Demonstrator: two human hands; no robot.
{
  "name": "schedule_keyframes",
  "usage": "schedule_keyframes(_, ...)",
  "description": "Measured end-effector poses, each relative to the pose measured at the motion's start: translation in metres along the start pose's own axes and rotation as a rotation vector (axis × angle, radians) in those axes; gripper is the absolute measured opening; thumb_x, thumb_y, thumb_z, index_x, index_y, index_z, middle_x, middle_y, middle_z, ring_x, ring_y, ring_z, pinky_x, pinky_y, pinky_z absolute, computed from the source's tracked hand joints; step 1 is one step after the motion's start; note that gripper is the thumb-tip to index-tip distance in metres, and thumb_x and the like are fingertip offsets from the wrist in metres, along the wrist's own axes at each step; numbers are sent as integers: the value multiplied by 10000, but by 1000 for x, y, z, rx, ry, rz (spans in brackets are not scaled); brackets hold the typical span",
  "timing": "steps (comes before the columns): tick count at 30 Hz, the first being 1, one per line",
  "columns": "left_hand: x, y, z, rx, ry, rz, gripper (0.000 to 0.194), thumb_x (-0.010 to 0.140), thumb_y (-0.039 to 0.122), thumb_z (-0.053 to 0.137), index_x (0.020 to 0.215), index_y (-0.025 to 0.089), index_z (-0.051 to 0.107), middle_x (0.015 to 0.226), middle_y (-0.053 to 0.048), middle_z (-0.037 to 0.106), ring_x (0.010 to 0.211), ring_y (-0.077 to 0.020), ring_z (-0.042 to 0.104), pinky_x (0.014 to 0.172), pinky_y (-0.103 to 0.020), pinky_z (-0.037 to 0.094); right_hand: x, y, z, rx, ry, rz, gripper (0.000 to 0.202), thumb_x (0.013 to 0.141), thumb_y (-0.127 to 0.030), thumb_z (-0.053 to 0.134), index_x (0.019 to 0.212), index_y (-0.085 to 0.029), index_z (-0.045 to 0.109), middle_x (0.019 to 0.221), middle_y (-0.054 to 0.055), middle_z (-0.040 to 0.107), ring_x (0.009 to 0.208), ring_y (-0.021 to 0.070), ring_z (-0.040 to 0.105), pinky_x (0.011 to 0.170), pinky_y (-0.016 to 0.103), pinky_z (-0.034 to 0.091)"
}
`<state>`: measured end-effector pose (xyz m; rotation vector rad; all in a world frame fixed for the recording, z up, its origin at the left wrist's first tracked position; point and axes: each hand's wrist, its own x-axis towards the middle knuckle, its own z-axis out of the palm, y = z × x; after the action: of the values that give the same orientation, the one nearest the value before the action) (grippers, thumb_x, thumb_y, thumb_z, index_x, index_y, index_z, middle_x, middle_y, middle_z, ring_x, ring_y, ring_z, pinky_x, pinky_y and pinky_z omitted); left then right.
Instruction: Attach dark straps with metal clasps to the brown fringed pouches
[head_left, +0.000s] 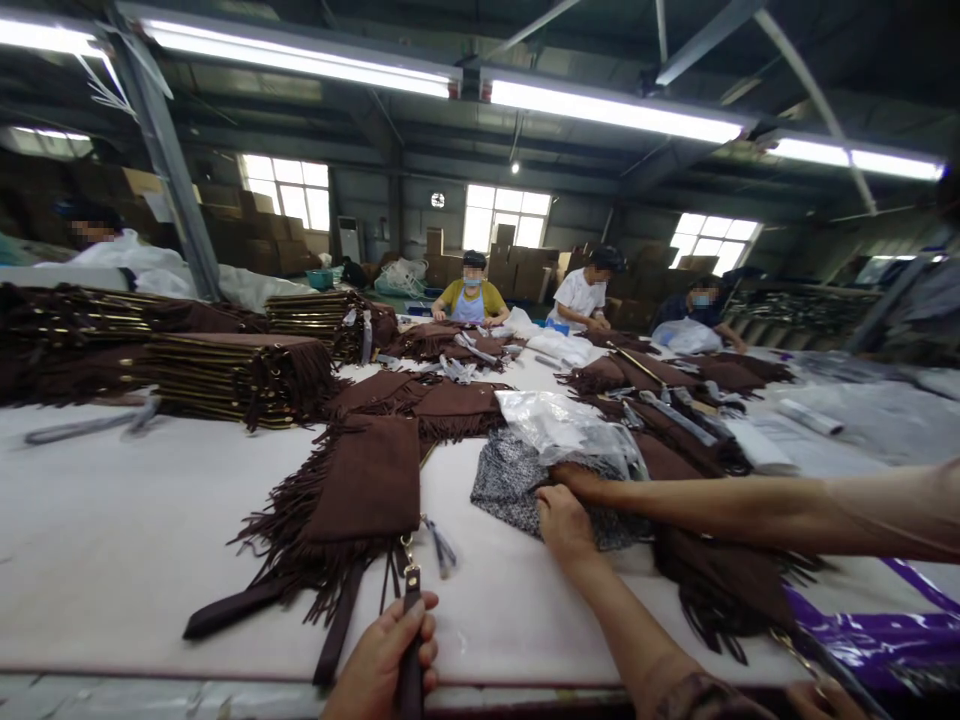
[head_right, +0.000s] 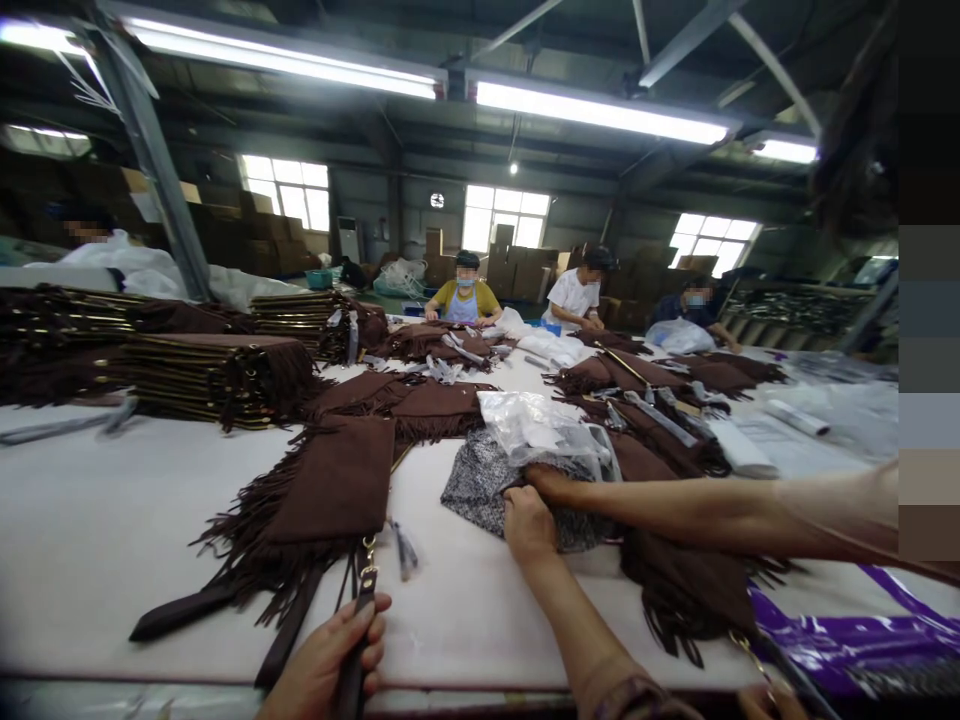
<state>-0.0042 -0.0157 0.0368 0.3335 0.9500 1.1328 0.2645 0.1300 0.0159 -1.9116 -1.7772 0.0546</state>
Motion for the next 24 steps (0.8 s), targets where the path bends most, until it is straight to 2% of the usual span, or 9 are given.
schedule_keyframes(5, 1, -1, -1, 27, 9, 2, 334, 726, 328, 741, 966, 165, 574, 680, 46, 488, 512, -54, 447, 458, -191, 423, 0, -14, 18, -201, -114, -29, 197, 880, -210, 487, 951, -218, 671, 949, 59, 648, 813, 156, 605, 689, 235, 388)
schedule_keyframes(9, 0, -1, -1, 31, 13, 5, 328, 731, 340, 736, 958, 165, 578, 685, 46, 483, 517, -55, 447, 456, -192, 422, -9, -17, 26, -137, -135, -85, 203, 872, -199, 488, 925, -199, 684, 943, 71, 656, 848, 170, 605, 747, 247, 396)
schedule_keyframes(13, 0, -1, -2, 25, 10, -4, 343, 715, 339, 750, 958, 162, 583, 682, 44, 485, 521, -58, 449, 462, -197, 428, -17, -15, 22, -78, -115, -119, 236, 881, -187, 459, 885, -172, 694, 917, 85, 656, 869, 182, 600, 800, 249, 402)
schedule_keyframes(20, 2, -1, -4, 34, 8, -22, 346, 708, 320, 754, 961, 157, 584, 669, 44, 477, 512, -60, 436, 451, -200, 421, -32, -17, 13, -88, -93, -213, 250, 898, -164, 446, 830, -192, 685, 866, 58, 643, 885, 166, 585, 833, 233, 381)
schedule_keyframes(24, -1, 1, 0, 29, 13, 0, 331, 726, 313, 740, 972, 158, 582, 685, 40, 482, 530, -57, 443, 467, -194, 424, -37, -13, 9, -126, -67, -169, 237, 913, -193, 450, 845, -195, 676, 861, 49, 647, 860, 149, 593, 791, 223, 376)
